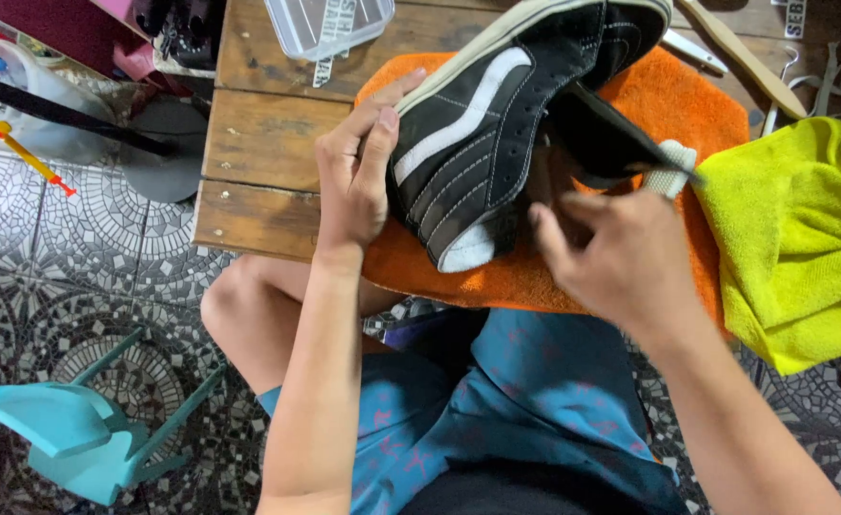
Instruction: The person cleans a black and white sneaker using a brush and a cleaning solution. They scrub the exterior sides, the toe cap, and the interior lining of the shoe, repeatedly dipping the brush into a bowl of water to wet it.
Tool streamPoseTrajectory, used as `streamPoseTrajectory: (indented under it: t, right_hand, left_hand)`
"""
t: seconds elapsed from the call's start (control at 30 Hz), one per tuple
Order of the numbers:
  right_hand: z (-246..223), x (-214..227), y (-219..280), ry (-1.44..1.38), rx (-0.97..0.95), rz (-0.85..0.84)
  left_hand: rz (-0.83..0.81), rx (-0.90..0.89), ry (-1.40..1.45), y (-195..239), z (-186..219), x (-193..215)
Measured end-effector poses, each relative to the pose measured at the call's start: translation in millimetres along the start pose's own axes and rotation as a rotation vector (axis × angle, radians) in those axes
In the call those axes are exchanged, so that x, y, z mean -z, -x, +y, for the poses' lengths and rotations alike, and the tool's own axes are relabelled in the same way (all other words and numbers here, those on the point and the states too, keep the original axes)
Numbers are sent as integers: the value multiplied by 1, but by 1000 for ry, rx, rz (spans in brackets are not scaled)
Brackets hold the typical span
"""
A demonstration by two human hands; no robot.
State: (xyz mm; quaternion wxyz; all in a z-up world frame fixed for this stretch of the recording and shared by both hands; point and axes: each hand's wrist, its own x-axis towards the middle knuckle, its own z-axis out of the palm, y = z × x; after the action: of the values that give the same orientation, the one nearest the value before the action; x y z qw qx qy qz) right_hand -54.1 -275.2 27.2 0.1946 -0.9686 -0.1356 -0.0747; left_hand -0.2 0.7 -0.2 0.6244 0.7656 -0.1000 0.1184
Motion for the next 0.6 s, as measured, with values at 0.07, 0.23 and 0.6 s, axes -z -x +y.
streamPoseTrajectory:
  t: [0.07,0.23,0.6]
  right_hand:
    - [-9,2,11,-86,111,-150]
    - [-9,20,26,-153,263,-355]
    - [-13,-15,-12,156,538,98]
  left_hand:
    - [7,0,-5,-2,0,0]
    - [6,-27,-23,-1,3,0]
    - [2,14,3,1,0,-2]
